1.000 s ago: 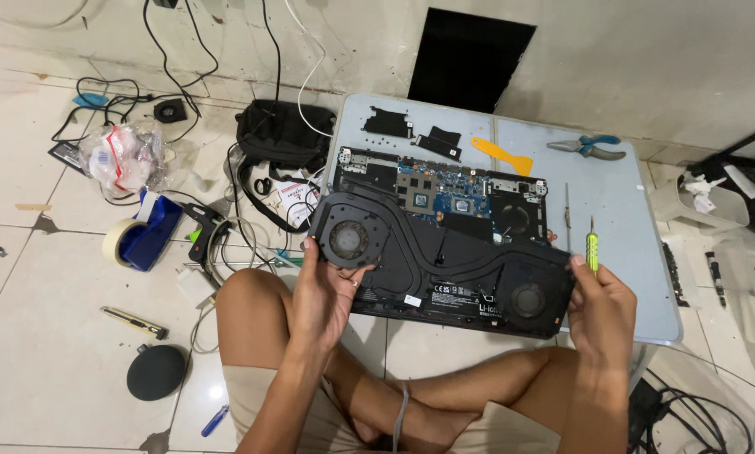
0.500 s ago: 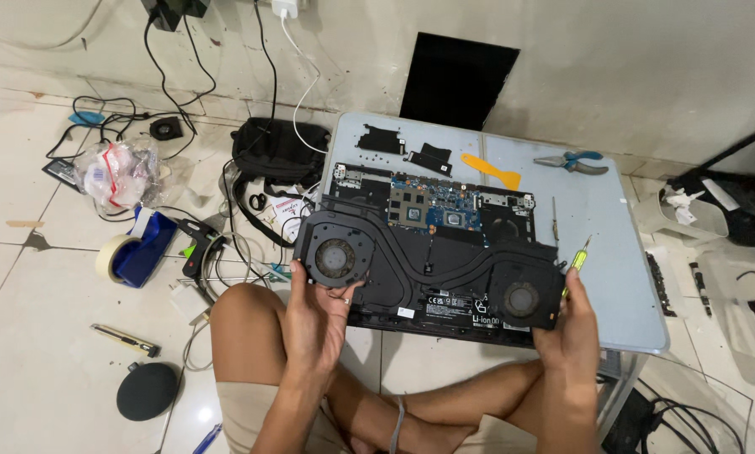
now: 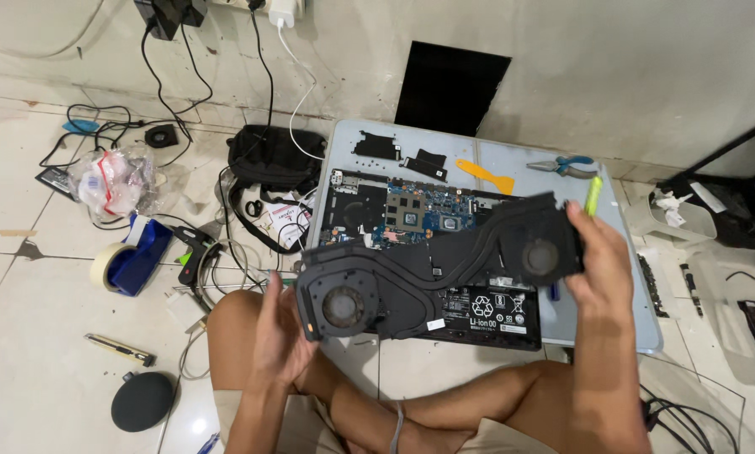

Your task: The person uses a screwdriver to remove screws from a laptop cooling fan assembly. They lift the assembly, unscrew additional fasteners, and place the removed screws on the table.

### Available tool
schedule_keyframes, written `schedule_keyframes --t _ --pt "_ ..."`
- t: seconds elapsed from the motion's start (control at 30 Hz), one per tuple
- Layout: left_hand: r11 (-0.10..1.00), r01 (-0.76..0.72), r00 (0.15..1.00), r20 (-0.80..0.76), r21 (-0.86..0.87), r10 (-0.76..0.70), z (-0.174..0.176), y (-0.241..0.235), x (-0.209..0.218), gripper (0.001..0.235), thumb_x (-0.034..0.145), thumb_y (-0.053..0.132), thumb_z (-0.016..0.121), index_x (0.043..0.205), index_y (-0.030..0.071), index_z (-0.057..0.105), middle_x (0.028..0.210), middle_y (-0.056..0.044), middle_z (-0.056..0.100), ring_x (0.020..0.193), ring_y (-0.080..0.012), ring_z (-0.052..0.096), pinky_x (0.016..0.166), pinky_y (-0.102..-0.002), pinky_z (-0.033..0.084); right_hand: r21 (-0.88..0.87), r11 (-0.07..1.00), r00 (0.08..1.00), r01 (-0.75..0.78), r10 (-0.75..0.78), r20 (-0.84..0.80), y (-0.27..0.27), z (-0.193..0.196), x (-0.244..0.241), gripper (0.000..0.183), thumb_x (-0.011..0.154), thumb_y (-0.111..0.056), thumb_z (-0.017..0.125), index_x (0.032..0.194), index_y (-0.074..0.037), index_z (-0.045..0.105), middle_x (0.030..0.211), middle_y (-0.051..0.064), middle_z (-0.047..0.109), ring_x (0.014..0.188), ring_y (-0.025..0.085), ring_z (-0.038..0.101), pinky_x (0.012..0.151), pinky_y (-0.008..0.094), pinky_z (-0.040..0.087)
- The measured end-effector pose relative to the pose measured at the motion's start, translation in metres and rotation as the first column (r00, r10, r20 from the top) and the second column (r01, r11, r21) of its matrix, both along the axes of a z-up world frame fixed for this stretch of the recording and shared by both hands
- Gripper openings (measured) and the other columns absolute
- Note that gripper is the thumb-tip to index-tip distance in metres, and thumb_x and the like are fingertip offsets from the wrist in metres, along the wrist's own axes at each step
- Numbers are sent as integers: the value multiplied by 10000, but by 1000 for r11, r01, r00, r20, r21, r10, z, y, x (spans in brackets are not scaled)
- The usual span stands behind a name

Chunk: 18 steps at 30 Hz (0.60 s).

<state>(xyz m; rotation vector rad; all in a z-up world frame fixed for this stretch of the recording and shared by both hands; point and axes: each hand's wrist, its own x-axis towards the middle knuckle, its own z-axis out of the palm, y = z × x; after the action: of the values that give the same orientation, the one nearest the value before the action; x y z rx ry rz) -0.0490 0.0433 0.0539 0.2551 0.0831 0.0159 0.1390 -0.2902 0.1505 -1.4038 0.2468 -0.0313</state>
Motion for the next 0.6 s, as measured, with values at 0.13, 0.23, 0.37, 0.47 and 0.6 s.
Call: schedule_keyframes --t 0.13,0.23,0.37,0.47,0.6 --pt "968 -38 929 -348 249 126 19 -19 16 634 942 405 425 1352 -73 498 1263 -264 609 1088 -330 608 902 -466 516 -52 995 996 -86 84 -40 11 30 26 307 830 -269 769 985 -46 627 858 103 676 710 191 677 582 313 606" --pt "941 -64 895 -399 333 202 25 -34 21 587 906 368 506 1234 -113 581 1131 -285 666 951 -339 658 845 -474 558 -62 985 985 -164 159 -68 23 57 35 314 859 -242 712 1016 -30 541 1021 135 614 915 238 667 816 301 629" --pt "942 -211 895 -337 259 293 28 -48 27 617 909 398 480 1274 -94 557 1176 -267 651 1007 -334 640 891 -457 541 503 830 970 -239 223 94 45 80 24 368 949 -386 599 957 -20 636 884 117 675 836 224 695 814 373 603" --pt "942 -273 900 -295 198 322 32 -57 29 639 919 408 441 1326 -78 518 1236 -256 620 1072 -329 612 944 -457 513 635 770 997 -60 17 73 72 81 -9 445 864 -478 617 942 -40 609 739 73 558 680 196 585 698 351 558" --pt "938 -310 879 -329 155 346 37 -68 32 662 923 436 392 1368 -41 499 1302 -225 594 1139 -321 582 984 -458 487 603 796 984 -59 -56 171 92 29 -42 273 999 -331 565 914 -73 596 520 -1 427 493 136 455 673 305 451"
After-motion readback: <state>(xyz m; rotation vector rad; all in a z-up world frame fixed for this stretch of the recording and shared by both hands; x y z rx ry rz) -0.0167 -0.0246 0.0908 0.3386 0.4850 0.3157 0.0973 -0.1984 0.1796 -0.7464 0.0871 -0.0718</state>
